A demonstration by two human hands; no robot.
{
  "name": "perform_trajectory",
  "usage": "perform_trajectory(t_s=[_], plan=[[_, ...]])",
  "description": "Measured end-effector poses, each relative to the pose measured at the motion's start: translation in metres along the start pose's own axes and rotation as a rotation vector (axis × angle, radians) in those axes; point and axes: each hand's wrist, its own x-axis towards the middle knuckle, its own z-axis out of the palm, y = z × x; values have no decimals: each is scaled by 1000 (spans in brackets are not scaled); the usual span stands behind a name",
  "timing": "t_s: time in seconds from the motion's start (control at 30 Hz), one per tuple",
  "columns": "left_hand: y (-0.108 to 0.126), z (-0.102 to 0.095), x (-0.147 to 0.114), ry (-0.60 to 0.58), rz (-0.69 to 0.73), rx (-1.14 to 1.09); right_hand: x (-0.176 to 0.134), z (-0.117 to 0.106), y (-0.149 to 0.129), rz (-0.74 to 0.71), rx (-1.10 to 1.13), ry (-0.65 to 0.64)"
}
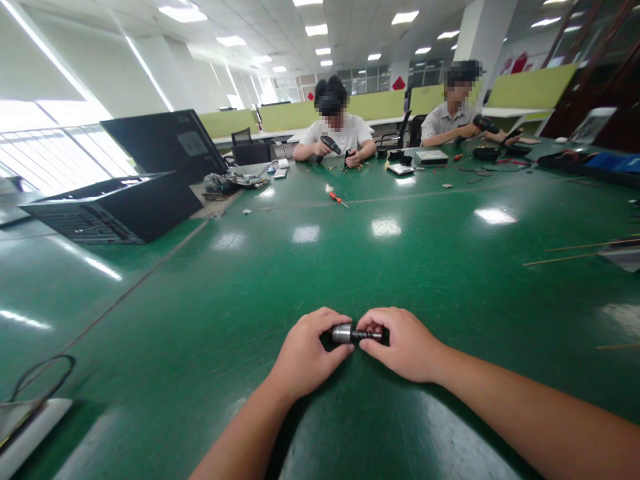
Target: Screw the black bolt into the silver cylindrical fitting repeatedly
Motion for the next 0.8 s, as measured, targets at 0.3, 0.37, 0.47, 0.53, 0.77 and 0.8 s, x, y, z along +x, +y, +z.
perform_trajectory(t_s=[0.3, 0.37, 0.47, 0.53, 0.77, 0.8], plan=[[0, 0, -1, -1, -4, 2, 1, -1, -1, -1, -6, -2], [-1, 0, -1, 0, -1, 3, 1, 0, -1, -2, -8, -9], [-2, 0, -1, -7, 5, 8, 1, 0, 0, -3, -4, -6], [-4, 1, -2, 3, -5, 17, 0, 0, 0, -2, 3, 0], [-4, 2, -4, 9, -18, 29, 0, 1, 0, -14, 71, 26], [-3, 1, -4, 10, -19, 28, 0, 1, 0, -10, 85, 29]])
